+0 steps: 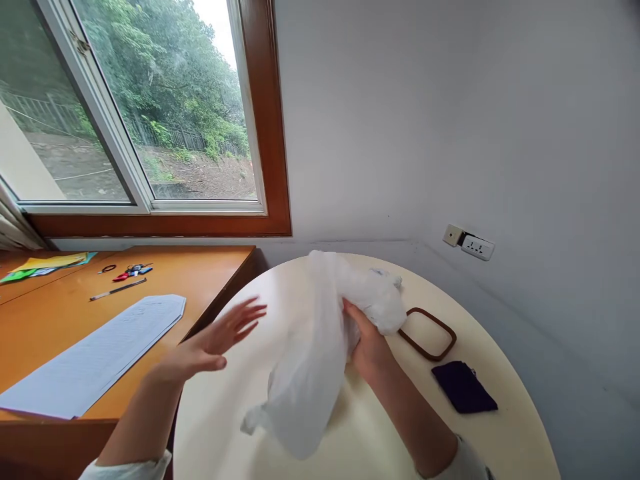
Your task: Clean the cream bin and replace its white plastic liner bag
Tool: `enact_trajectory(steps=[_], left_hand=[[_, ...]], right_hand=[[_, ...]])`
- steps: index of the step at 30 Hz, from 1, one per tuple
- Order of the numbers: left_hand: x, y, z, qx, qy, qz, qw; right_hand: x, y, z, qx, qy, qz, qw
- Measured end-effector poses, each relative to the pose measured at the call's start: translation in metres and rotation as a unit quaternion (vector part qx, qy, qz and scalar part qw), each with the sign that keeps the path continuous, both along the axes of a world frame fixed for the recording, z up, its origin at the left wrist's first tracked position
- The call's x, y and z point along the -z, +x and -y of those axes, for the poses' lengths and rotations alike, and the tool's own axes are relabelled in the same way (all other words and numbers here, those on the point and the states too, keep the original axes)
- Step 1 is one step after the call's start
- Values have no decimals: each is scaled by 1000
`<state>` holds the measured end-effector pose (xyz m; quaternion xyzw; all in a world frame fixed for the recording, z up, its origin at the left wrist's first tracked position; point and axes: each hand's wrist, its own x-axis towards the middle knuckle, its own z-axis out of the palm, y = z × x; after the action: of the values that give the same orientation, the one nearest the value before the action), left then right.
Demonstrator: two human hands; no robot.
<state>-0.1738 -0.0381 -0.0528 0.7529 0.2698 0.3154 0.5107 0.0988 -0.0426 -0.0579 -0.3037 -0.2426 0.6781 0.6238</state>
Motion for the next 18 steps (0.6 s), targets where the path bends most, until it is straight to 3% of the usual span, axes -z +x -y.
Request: enact_trajectory(steps=[2, 4, 7, 10, 15, 18], left_hand=[[-5, 14, 9, -62, 22, 53, 996], [-2, 43, 21, -74, 14, 23, 997], [17, 90, 37, -102, -74, -33, 991], [41, 109, 40, -187, -110, -3, 976], [65, 71, 6, -360, 7, 6, 933], [69, 34, -28, -411, -21, -16, 911]], right_hand=[[0, -14, 2, 7, -1, 7, 1000], [1, -32, 3, -14, 0, 0, 1000], [4, -53, -2, -62, -18, 6, 998], [8, -63, -12, -68, -36, 19, 997], [16, -57, -21, -103, 88, 24, 991], [24, -52, -15, -156, 122, 103, 975]])
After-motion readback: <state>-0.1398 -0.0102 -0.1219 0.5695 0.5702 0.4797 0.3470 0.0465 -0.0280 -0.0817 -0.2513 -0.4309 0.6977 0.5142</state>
